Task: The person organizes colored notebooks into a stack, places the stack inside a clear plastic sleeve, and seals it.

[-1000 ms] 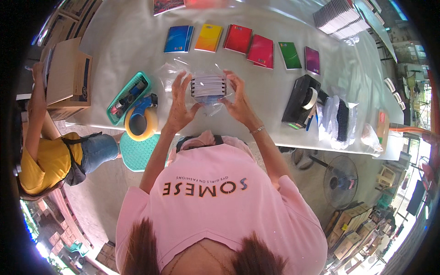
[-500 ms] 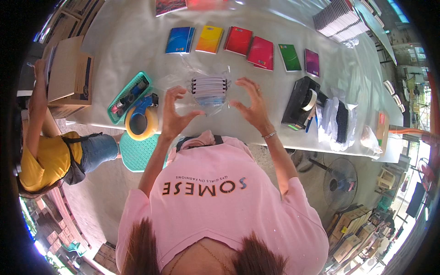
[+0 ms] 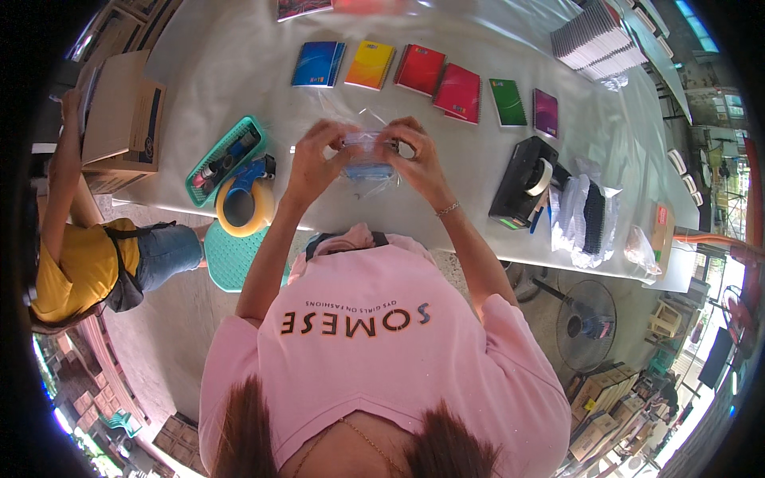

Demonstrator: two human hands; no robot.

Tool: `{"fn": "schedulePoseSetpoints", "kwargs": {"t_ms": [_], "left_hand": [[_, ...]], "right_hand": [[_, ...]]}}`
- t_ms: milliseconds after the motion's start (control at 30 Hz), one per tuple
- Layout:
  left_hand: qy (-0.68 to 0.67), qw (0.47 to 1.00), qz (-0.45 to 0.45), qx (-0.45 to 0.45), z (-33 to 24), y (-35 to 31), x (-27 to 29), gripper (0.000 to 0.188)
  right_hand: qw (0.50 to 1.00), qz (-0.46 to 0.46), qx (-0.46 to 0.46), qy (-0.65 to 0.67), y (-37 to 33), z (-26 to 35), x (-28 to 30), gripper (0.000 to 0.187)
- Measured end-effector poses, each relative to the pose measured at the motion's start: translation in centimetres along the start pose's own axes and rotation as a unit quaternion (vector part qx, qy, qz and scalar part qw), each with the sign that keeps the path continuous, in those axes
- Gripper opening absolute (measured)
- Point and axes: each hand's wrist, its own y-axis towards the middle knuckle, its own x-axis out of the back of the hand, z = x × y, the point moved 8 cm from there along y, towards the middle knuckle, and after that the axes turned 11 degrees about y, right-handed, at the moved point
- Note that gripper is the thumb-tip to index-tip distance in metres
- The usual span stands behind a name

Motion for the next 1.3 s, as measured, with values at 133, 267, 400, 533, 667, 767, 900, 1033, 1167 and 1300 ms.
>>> {"fn": "schedulePoseSetpoints", "kwargs": {"t_ms": [133, 267, 400, 533, 667, 767, 900, 1033, 1167, 1300], "left_hand": [[-0.093, 0.992, 0.036, 0.083, 2.3, 0.6, -0.9, 0.03], [-0.155, 0.973, 0.112, 0.13, 3.4, 0.5, -2.5, 0.025], [-0.042, 0.998, 0.047, 0.015, 1.8, 0.3, -1.5, 0.02], [0.11, 0.98, 0.006, -0.163, -2.2, -1.3, -0.4, 0.022], [0.135, 0.97, -0.015, -0.201, -2.6, -2.3, -0.7, 0.026], [0.086, 0.978, -0.03, -0.188, -1.3, -3.2, -1.1, 0.027], [0.073, 0.974, -0.045, -0.211, -1.3, -3.4, -1.3, 0.026], [0.073, 0.968, -0.043, -0.234, -1.2, -3.1, -1.5, 0.024], [0.043, 0.966, -0.043, -0.251, -1.9, -2.8, -1.6, 0.02], [0.049, 0.966, -0.041, -0.251, -1.4, -2.9, -1.6, 0.021]], "right_hand": [[0.987, -0.012, -0.116, 0.11, 0.8, 0.1, -0.8, 0.049], [0.991, 0.122, -0.035, -0.043, 1.3, 1.5, -1.9, 0.051], [0.983, 0.111, 0.001, -0.145, 0.5, 2.4, -2.0, 0.042], [0.993, 0.033, 0.003, -0.112, -0.8, 1.8, -1.3, 0.034], [0.98, -0.024, 0.05, -0.193, -2.4, 2.7, -1.2, 0.034], [0.911, -0.236, 0.043, -0.336, -6.0, 6.5, 2.9, 0.037], [0.681, -0.494, -0.063, -0.537, -17.9, 6.5, 15.0, 0.033], [0.817, -0.531, -0.177, -0.14, -22.5, 1.7, 20.3, 0.034], [0.816, -0.552, -0.165, -0.046, -23.4, 0.4, 22.2, 0.029], [0.799, -0.581, -0.144, 0.05, -24.4, -0.1, 20.8, 0.027]]}}
